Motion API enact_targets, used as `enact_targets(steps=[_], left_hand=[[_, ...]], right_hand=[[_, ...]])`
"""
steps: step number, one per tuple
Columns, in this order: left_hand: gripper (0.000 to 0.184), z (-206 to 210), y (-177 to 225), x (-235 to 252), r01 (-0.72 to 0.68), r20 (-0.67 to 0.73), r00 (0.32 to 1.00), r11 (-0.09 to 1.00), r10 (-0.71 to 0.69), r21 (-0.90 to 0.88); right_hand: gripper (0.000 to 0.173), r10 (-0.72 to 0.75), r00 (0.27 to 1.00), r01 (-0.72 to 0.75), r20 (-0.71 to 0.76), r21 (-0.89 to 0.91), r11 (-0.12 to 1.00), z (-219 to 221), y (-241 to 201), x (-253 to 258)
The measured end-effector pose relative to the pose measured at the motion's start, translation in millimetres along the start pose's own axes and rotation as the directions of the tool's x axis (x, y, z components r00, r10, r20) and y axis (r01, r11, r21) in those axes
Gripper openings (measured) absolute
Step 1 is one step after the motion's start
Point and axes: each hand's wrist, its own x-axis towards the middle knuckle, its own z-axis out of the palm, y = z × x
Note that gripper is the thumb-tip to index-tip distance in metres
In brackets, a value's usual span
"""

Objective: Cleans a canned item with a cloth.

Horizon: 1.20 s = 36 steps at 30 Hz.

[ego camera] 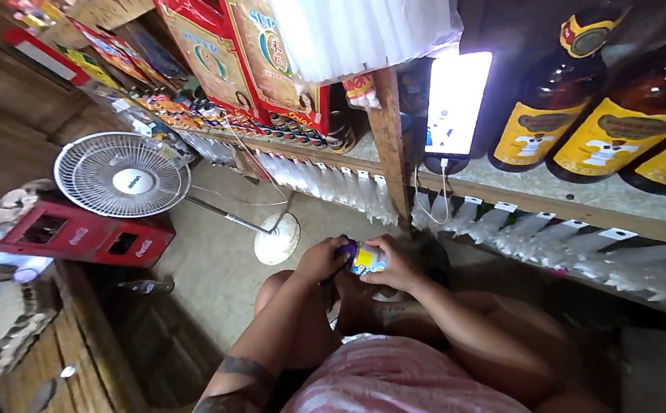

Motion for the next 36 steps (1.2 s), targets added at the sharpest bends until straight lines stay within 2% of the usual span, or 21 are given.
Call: enact_targets(steps=[2,4,8,11,13,17,23,27,30,36], left_hand=[[0.042,0.2,0.4,-2.0,-0.008,-0.017,1.0,1.0,0.009,0.02],[0.041,2.4,-2.8,-2.7,-0.056,-0.078,0.996,0.998,0.052,-0.038],[0.04,8.0,-13.3,-1.0,-0.266,-0.213,0.952,0.937,0.219,-0.227],[0.039,11.5,-17.7,2.0,-0.342,-0.23,0.933,0.882,0.277,-0.324],[0.039,10.3,-16.1,3.3,-0.295,-0.178,0.952,0.905,0.25,-0.306],[0.043,4.5,-3.1,3.5,-0.057,-0.016,0.998,0.991,0.055,-0.119],[0.045,1.5,3.1,3.0,0.067,-0.024,0.997,0.997,-0.068,-0.041],[0.044,1.7,3.5,-0.2,0.044,-0.073,0.996,0.998,-0.047,-0.041],[0.042,3.6,-2.7,-1.1,-0.058,-0.148,0.988,0.987,0.035,-0.153],[0.041,8.2,-8.9,0.8,-0.171,-0.185,0.975,0.947,0.123,-0.273]], right_hand=[[0.084,0.024,0.996,-0.022,0.085,-0.019,1.0,-0.7,-2.5,1.0],[0.083,0.06,0.992,-0.056,0.109,-0.036,0.998,2.9,-2.9,1.7],[0.085,0.175,0.984,-0.173,0.035,-0.058,0.983,6.2,-8.2,2.9],[0.086,0.178,0.981,-0.181,-0.071,-0.043,0.982,3.4,-3.3,4.2],[0.086,0.187,0.976,-0.192,-0.109,-0.033,0.981,0.5,-1.4,4.8],[0.086,0.193,0.973,-0.195,-0.127,-0.005,0.981,-2.3,-2.8,4.9],[0.084,0.061,0.996,-0.057,-0.064,0.064,0.996,-0.6,-3.3,1.5],[0.082,-0.039,0.998,0.04,0.042,-0.032,0.999,-0.3,-3.3,1.0],[0.082,-0.06,0.997,0.064,0.054,-0.06,0.996,2.6,-3.4,-0.3],[0.084,0.136,0.99,-0.13,0.047,-0.124,0.984,3.9,-6.5,3.6]])
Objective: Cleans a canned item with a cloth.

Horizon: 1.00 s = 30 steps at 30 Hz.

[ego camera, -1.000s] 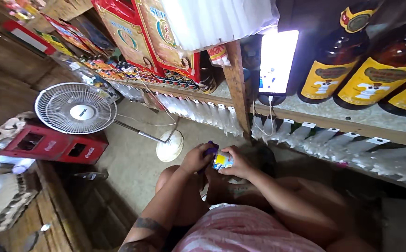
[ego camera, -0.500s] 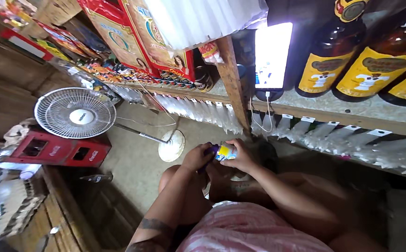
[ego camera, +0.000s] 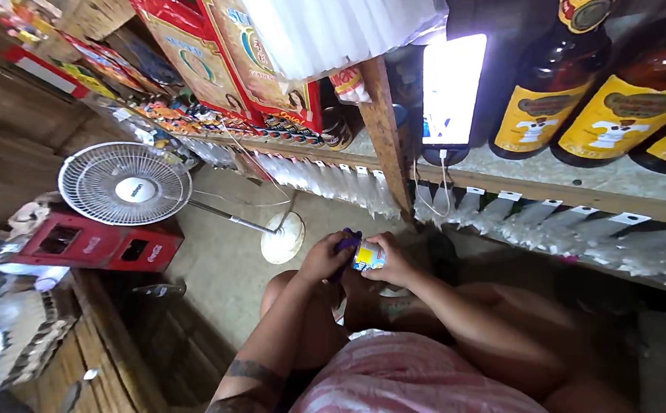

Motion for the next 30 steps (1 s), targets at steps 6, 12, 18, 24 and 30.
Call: enact_targets(steps=[6,12,18,24,30], left_hand=[[0.041,-0.4,-0.7,3.0,0.023,0.105,0.994,0.999,-0.026,0.035],[0.042,-0.7,1.9,2.5,0.082,0.133,0.986,0.991,-0.096,0.106],[0.044,-0.6,8.7,2.0,0.163,0.077,0.979,0.95,-0.189,0.266],[0.044,-2.5,19.8,-0.3,0.193,-0.039,0.981,0.94,-0.189,0.28],[0.047,1.4,-4.1,2.0,-0.115,-0.219,0.971,0.99,0.094,-0.087]], right_hand=[[0.085,0.116,0.992,-0.117,-0.057,-0.016,0.993,-0.7,5.3,4.4],[0.086,0.076,0.986,-0.068,-0.147,0.06,0.996,-2.5,4.8,2.6],[0.083,-0.085,0.987,0.099,-0.137,0.102,0.99,0.8,6.1,-1.1],[0.081,-0.175,0.98,0.181,-0.098,0.059,0.982,0.2,1.2,-3.8],[0.083,-0.094,0.988,0.108,-0.122,0.118,0.987,-0.8,3.2,-2.1]])
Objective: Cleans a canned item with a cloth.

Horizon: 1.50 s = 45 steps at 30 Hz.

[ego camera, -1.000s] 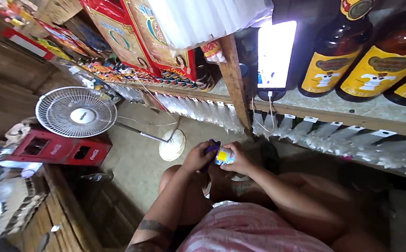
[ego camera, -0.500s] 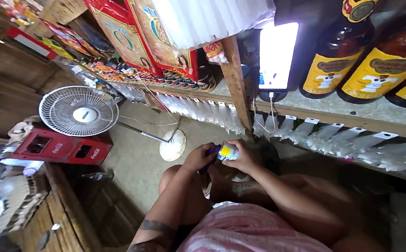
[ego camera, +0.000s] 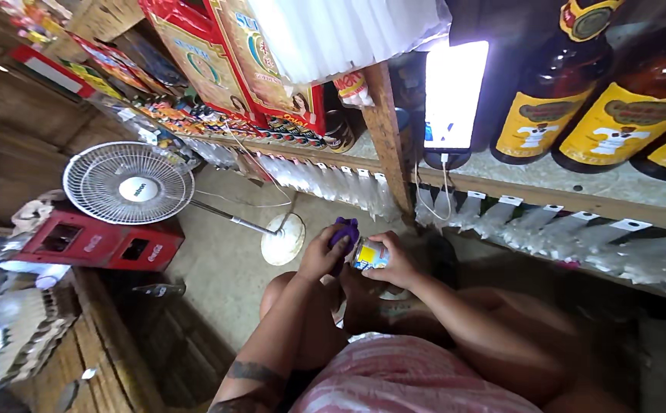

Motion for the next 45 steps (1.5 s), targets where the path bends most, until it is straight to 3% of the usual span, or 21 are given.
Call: enact_targets(steps=[4,11,19,25,29,31,36,39,42,45], left_hand=[[0.049,6.4,-0.3,-0.6,-0.066,0.078,0.995,0.998,0.067,-0.018],[0.049,-0.1,-1.6,1.9,0.031,0.122,0.992,0.999,-0.029,-0.018],[0.045,-9.5,2.0,1.8,0.246,0.302,0.923,0.969,-0.238,0.014],[0.04,-16.4,7.1,-1.2,0.326,0.364,0.893,0.938,-0.265,-0.115],[0.041,-9.8,6.4,-3.4,0.224,0.258,0.952,0.95,-0.165,-0.218],[0.042,-5.1,6.2,-3.9,0.172,0.205,0.97,0.965,-0.13,-0.198],[0.047,-0.3,-3.2,-2.1,0.012,0.086,0.996,0.997,-0.005,-0.074],[0.043,-1.2,-8.5,-2.5,-0.133,0.041,0.99,0.988,0.136,-0.08],[0.037,-1.1,-10.5,-3.9,-0.232,0.037,0.972,0.972,0.234,-0.038],[0.034,-2.0,-9.2,-5.1,-0.245,0.087,0.965,0.969,0.247,-0.032]], right_hand=[[0.085,-0.005,1.0,0.009,-0.027,0.152,0.988,-0.1,-1.0,-1.6],[0.085,-0.038,0.991,0.072,-0.131,0.266,0.961,1.6,1.1,-2.9],[0.076,-0.261,0.931,0.255,-0.254,-0.057,0.965,5.5,10.3,-2.6],[0.076,-0.278,0.903,0.259,-0.329,-0.101,0.961,5.0,10.6,0.8],[0.08,-0.147,0.933,0.153,-0.327,-0.007,0.988,-2.5,1.4,0.8],[0.08,-0.161,0.939,0.171,-0.305,0.006,0.985,-3.0,2.6,0.7],[0.082,-0.211,0.972,0.222,-0.1,0.118,0.968,5.5,5.5,-5.0],[0.084,-0.148,0.989,0.145,0.004,0.196,0.97,8.8,3.1,-6.2],[0.083,-0.053,0.995,0.04,0.085,0.149,0.988,4.8,1.3,-2.4],[0.082,0.049,0.996,-0.053,0.068,0.056,0.997,3.1,0.0,0.5]])
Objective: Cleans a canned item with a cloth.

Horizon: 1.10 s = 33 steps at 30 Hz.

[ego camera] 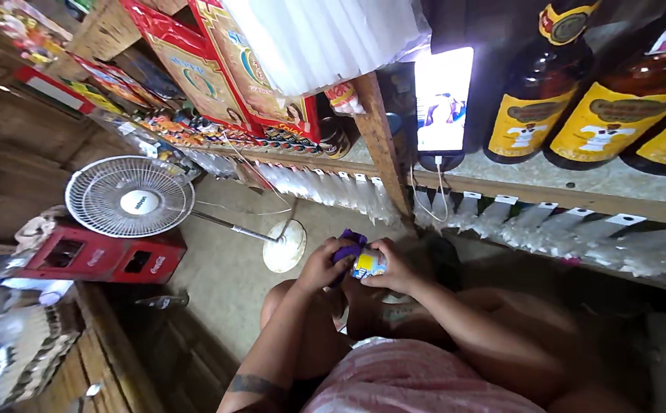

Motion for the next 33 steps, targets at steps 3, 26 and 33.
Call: enact_targets(steps=[3,26,33], left_hand=[[0.034,-0.3,0.8,0.6,0.009,0.047,0.999,0.998,-0.005,-0.07],[0.042,-5.7,8.4,1.6,0.288,0.073,0.95,0.943,-0.303,0.166],[0.04,-4.6,4.9,-0.5,0.176,0.114,0.98,0.98,-0.164,-0.098]], right_hand=[[0.083,0.061,0.994,-0.063,-0.094,-0.025,0.998,-3.0,1.3,2.4],[0.083,-0.143,0.989,0.147,-0.044,0.109,0.983,-5.5,-1.5,-2.6],[0.082,-0.029,1.0,0.028,-0.01,-0.083,0.996,-7.2,-4.2,0.2]])
